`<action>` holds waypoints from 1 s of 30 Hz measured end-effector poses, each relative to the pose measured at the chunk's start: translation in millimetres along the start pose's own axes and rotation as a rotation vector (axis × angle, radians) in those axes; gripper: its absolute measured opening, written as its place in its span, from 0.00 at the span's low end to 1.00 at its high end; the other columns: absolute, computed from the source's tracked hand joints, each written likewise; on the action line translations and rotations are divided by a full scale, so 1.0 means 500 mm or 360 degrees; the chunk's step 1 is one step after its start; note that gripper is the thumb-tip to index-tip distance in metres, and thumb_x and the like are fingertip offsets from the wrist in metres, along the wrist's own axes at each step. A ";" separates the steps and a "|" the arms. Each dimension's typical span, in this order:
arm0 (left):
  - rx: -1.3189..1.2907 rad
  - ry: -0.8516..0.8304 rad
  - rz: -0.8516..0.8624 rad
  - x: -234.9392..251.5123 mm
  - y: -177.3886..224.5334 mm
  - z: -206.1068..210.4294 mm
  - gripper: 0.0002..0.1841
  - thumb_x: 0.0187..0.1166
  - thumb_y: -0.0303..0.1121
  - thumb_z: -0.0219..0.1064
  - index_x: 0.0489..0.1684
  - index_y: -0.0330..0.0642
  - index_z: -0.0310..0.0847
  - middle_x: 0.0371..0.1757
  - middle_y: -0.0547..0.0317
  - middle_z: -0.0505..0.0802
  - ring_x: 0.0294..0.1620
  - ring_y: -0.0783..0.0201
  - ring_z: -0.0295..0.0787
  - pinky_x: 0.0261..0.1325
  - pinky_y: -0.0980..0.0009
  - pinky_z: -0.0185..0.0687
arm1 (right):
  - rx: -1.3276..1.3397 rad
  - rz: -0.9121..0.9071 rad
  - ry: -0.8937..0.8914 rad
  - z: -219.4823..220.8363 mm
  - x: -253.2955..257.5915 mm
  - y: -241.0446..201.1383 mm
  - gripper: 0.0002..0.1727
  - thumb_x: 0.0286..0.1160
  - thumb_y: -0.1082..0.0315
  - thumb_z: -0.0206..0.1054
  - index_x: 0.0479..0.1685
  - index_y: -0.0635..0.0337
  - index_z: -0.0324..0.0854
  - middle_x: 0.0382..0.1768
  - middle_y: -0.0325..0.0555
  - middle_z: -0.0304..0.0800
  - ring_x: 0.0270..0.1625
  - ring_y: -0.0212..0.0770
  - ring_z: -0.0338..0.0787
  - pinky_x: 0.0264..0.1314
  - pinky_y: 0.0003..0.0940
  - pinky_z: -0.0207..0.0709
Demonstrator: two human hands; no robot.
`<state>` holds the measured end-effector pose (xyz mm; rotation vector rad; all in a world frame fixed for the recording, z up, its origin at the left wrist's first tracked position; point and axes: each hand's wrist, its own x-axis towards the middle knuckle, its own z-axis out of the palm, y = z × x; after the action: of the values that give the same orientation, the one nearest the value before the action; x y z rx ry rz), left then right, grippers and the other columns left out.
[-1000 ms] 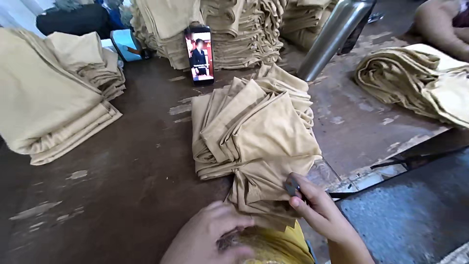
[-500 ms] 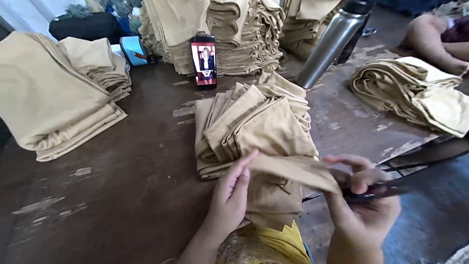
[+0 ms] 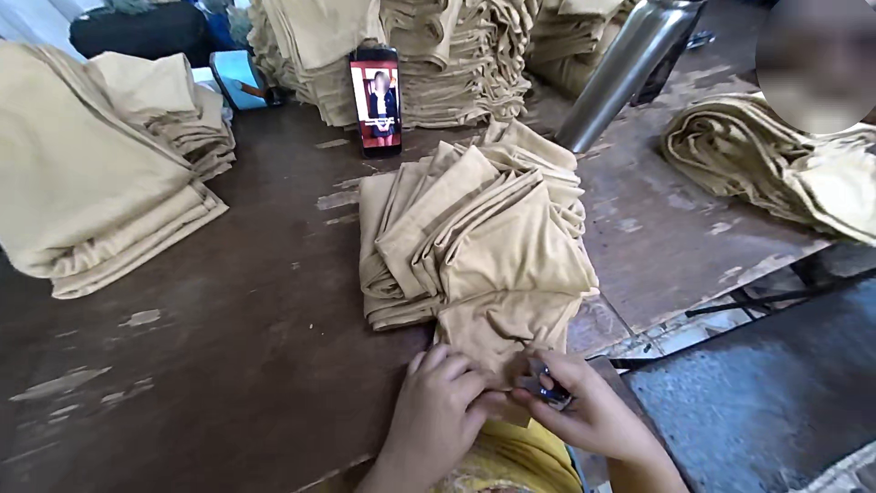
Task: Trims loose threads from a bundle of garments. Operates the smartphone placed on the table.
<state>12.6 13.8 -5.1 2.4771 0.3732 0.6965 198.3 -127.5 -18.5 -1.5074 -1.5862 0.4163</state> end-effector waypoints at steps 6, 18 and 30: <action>-0.0168 0.0447 0.0015 -0.003 -0.012 0.000 0.10 0.65 0.21 0.68 0.39 0.39 0.94 0.42 0.53 0.92 0.51 0.68 0.88 0.60 0.83 0.81 | 0.0516 -0.0177 0.0194 -0.021 0.014 -0.047 0.08 0.74 0.67 0.67 0.41 0.53 0.71 0.36 0.38 0.81 0.37 0.24 0.82 0.41 0.17 0.77; -0.1722 0.0417 -0.0658 0.018 -0.001 -0.011 0.25 0.79 0.18 0.62 0.76 0.25 0.63 0.51 0.56 0.93 0.51 0.68 0.93 0.59 0.68 0.89 | -0.0304 0.0047 0.0513 0.061 0.107 0.009 0.04 0.68 0.72 0.64 0.32 0.65 0.79 0.35 0.51 0.82 0.35 0.34 0.81 0.38 0.23 0.76; -0.2309 0.0514 -0.0476 -0.023 -0.005 0.015 0.15 0.83 0.33 0.66 0.63 0.44 0.89 0.61 0.57 0.94 0.60 0.66 0.91 0.67 0.67 0.86 | 0.0206 -0.0299 0.0714 0.094 0.088 -0.038 0.17 0.72 0.65 0.79 0.37 0.59 0.71 0.55 0.53 0.90 0.61 0.42 0.91 0.64 0.34 0.86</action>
<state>6.9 8.2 -16.6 0.9267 0.2014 0.8038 155.8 -75.8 -14.3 -1.2346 -1.3012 0.0632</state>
